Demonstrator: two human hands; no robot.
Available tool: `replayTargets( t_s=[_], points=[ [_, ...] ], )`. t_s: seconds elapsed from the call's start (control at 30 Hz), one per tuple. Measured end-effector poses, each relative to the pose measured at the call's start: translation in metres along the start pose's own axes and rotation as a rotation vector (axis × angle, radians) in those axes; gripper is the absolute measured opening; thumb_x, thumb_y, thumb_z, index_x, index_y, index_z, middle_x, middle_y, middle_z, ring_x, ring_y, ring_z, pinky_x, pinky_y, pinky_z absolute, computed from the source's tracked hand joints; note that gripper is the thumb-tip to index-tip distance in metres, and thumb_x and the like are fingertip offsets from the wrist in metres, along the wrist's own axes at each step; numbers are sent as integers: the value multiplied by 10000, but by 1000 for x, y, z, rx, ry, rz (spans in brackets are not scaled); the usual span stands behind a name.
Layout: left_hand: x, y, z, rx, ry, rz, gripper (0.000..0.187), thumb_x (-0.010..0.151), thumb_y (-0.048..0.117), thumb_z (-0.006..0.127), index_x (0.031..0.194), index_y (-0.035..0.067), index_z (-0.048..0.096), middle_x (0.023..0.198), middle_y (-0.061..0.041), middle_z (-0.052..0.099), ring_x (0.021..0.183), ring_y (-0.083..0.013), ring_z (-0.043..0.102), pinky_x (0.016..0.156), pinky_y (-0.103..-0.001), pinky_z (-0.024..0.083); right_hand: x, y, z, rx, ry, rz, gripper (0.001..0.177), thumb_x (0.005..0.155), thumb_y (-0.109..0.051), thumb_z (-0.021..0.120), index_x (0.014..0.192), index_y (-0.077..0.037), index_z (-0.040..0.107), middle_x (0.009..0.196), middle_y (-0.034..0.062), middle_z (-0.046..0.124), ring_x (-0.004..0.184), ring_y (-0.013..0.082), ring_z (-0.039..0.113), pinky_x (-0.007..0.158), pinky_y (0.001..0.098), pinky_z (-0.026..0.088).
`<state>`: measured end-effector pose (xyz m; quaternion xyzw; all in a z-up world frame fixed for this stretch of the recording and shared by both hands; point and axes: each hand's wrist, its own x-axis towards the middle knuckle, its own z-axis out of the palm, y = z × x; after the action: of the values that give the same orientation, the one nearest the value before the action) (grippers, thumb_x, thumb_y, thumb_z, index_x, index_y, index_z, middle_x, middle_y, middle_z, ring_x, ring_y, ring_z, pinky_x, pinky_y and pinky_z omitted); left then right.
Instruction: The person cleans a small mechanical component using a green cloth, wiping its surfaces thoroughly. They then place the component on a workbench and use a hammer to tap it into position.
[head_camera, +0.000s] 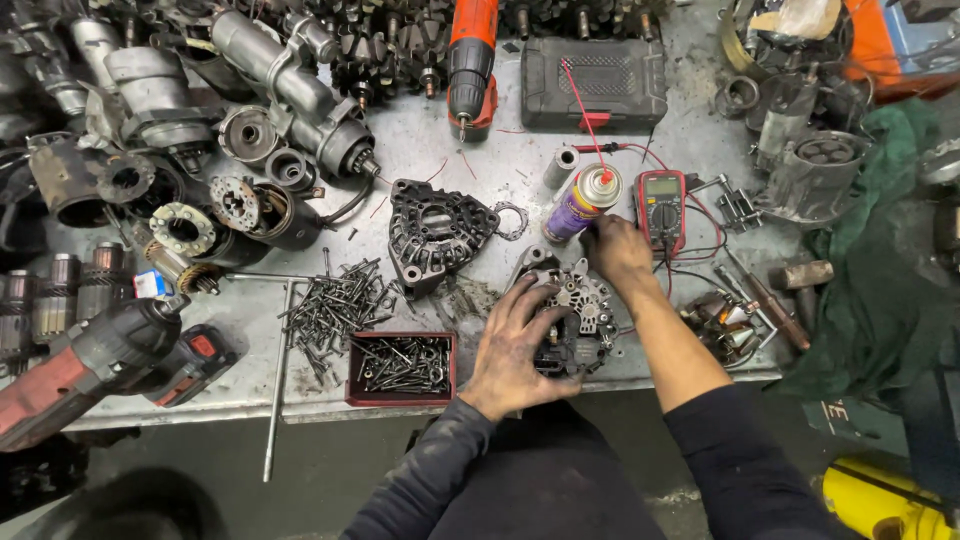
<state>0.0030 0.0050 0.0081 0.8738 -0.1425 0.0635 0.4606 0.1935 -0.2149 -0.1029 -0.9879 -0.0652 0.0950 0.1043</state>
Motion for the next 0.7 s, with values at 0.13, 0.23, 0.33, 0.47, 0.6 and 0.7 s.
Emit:
replayTargets(
  t_s=[0.13, 0.23, 0.33, 0.47, 0.6, 0.7],
  points=[
    [7, -10, -4, 5, -55, 40, 869, 552, 442, 914, 1316, 140, 628, 1532, -112, 454, 1516, -405, 307, 1231, -581, 282, -28, 8, -40, 184, 108, 111, 335, 980, -341, 665, 1152, -54, 676, 1089, 203, 715, 1006, 398, 669, 887, 503, 521],
    [5, -13, -11, 9, -45, 40, 1010, 500, 466, 941, 1374, 121, 571, 1562, -143, 407, 1507, -431, 285, 1233, -596, 259, -80, 17, -79, 460, 178, 152, 287, 1020, -285, 667, 1155, -32, 674, 997, 168, 729, 899, 291, 676, 832, 417, 526],
    [2, -17, -15, -31, 7, 3, 1204, 447, 495, 967, 1461, 75, 471, 1587, -181, 370, 1505, -447, 277, 1242, -598, 254, -140, 23, -115, 733, 175, 147, 233, 1031, -213, 677, 1143, -10, 702, 954, 103, 714, 839, 169, 643, 761, 330, 520],
    [2, -28, -13, -102, 50, -40, 1377, 428, 525, 987, 1545, 32, 351, 1608, -216, 338, 1524, -448, 272, 1262, -586, 263, -187, -1, -150, 968, 92, -47, 271, 875, -146, 764, 1106, -10, 721, 1033, 55, 765, 946, 127, 716, 860, 277, 569],
    [4, -32, -12, -149, 8, -57, 1425, 438, 521, 987, 1582, 25, 296, 1643, -225, 285, 1544, -455, 236, 1269, -585, 254, -172, -49, -164, 729, 16, -152, 269, 772, -135, 840, 1019, -42, 787, 986, 69, 774, 896, 134, 722, 781, 284, 571],
    [4, -36, -8, -193, -35, -72, 1452, 439, 511, 992, 1601, 34, 263, 1665, -234, 222, 1557, -467, 193, 1266, -590, 238, -144, -89, -168, 512, -308, -124, 224, 781, -171, 808, 997, -124, 840, 926, 50, 818, 803, 192, 738, 671, 349, 563]
  ],
)
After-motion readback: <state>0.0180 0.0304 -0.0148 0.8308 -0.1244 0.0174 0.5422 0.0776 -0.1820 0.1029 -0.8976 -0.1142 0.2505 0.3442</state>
